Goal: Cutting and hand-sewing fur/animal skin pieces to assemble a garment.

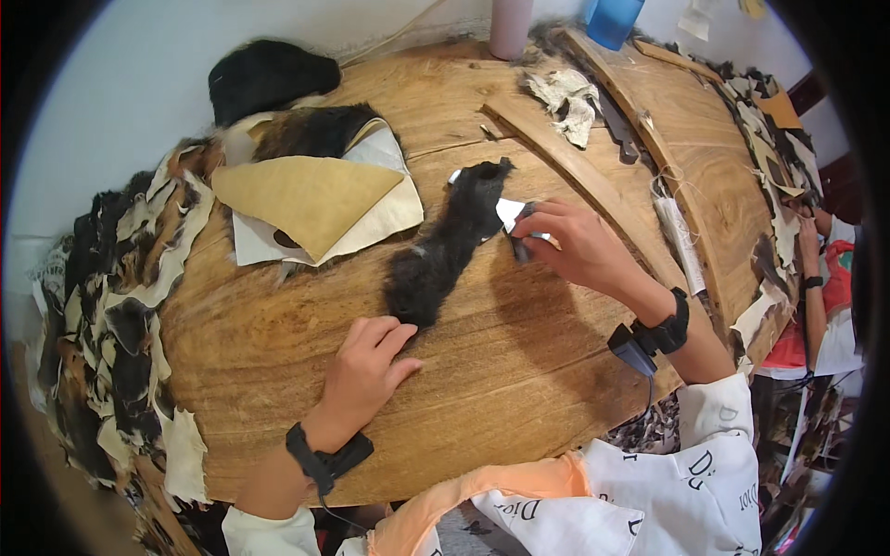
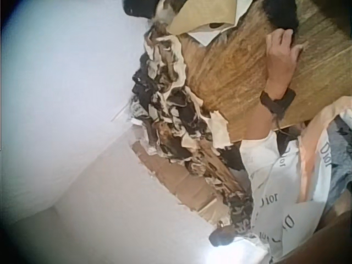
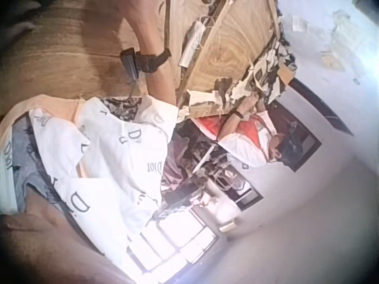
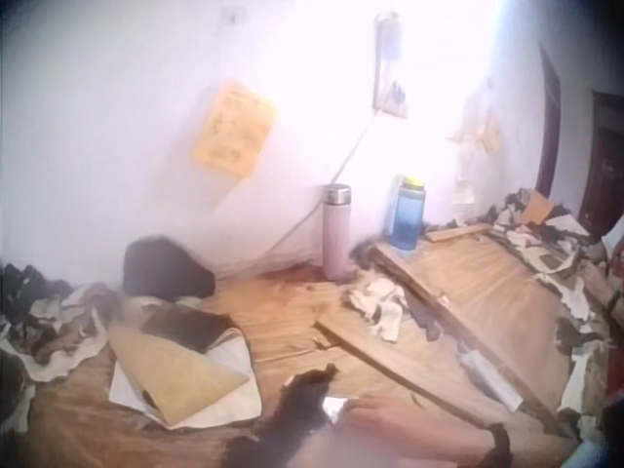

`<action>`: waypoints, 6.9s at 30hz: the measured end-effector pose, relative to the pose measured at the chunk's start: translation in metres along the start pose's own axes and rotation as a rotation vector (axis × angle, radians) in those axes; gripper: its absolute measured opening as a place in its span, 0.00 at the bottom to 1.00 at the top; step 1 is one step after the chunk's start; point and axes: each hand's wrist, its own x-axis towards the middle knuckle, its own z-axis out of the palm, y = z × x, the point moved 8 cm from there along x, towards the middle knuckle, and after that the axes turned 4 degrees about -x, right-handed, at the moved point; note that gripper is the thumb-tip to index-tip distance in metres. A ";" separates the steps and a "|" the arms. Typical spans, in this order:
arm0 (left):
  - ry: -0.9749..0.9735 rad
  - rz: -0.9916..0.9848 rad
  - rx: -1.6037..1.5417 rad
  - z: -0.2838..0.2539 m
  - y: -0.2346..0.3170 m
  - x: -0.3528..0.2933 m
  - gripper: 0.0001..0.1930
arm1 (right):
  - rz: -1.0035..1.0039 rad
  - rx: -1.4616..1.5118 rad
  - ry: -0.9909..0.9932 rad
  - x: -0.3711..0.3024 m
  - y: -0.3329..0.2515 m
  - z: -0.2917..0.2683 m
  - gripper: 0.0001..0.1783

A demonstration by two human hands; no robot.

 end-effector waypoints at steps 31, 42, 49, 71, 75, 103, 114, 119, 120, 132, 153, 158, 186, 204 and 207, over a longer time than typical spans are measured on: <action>0.136 -0.195 -0.319 -0.089 -0.098 -0.053 0.07 | -0.225 -0.310 0.041 0.025 -0.095 0.070 0.16; -0.151 -0.640 -0.668 -0.061 -0.135 -0.020 0.10 | 0.269 0.201 -0.056 0.013 -0.064 0.014 0.05; -0.061 -0.555 -0.243 -0.043 -0.136 -0.007 0.12 | 0.197 0.054 -0.008 0.033 -0.021 0.033 0.05; 0.230 -0.578 -0.199 -0.062 -0.145 -0.004 0.08 | 0.118 0.064 0.211 0.062 -0.005 0.022 0.05; 0.162 -0.070 0.206 -0.069 -0.079 0.007 0.17 | 0.245 -0.049 0.117 0.054 0.029 0.012 0.08; -0.183 0.107 -0.052 -0.008 -0.007 -0.005 0.24 | 0.053 1.885 0.437 -0.042 0.010 -0.046 0.20; -0.266 -0.492 -0.705 0.008 -0.050 -0.038 0.09 | 0.638 1.150 0.459 -0.062 -0.110 0.072 0.14; -0.383 -0.476 -0.691 0.032 -0.041 -0.033 0.10 | 0.653 0.771 0.625 -0.081 -0.133 0.091 0.12; -0.416 -0.479 -0.652 0.036 -0.042 -0.034 0.11 | 0.662 0.769 0.634 -0.083 -0.134 0.095 0.12; -0.384 -0.300 -0.365 0.043 -0.032 -0.028 0.08 | 0.640 0.553 0.686 -0.085 -0.143 0.097 0.07; -0.109 0.173 -0.112 0.036 -0.003 -0.042 0.04 | 0.599 0.422 0.908 -0.083 -0.137 0.093 0.06; -0.079 0.162 -0.070 0.036 -0.004 -0.042 0.04 | 0.559 0.419 0.743 -0.084 -0.144 0.101 0.07; -0.997 -0.332 -0.946 0.003 -0.002 -0.078 0.06 | 0.583 1.121 0.950 -0.116 -0.101 0.091 0.11; 0.096 -0.464 -0.183 -0.049 -0.117 -0.013 0.09 | 0.564 -0.226 0.400 -0.092 0.065 -0.003 0.18; 0.184 -0.555 -0.208 -0.055 -0.122 -0.010 0.10 | 0.534 -0.286 0.384 -0.088 0.069 -0.006 0.18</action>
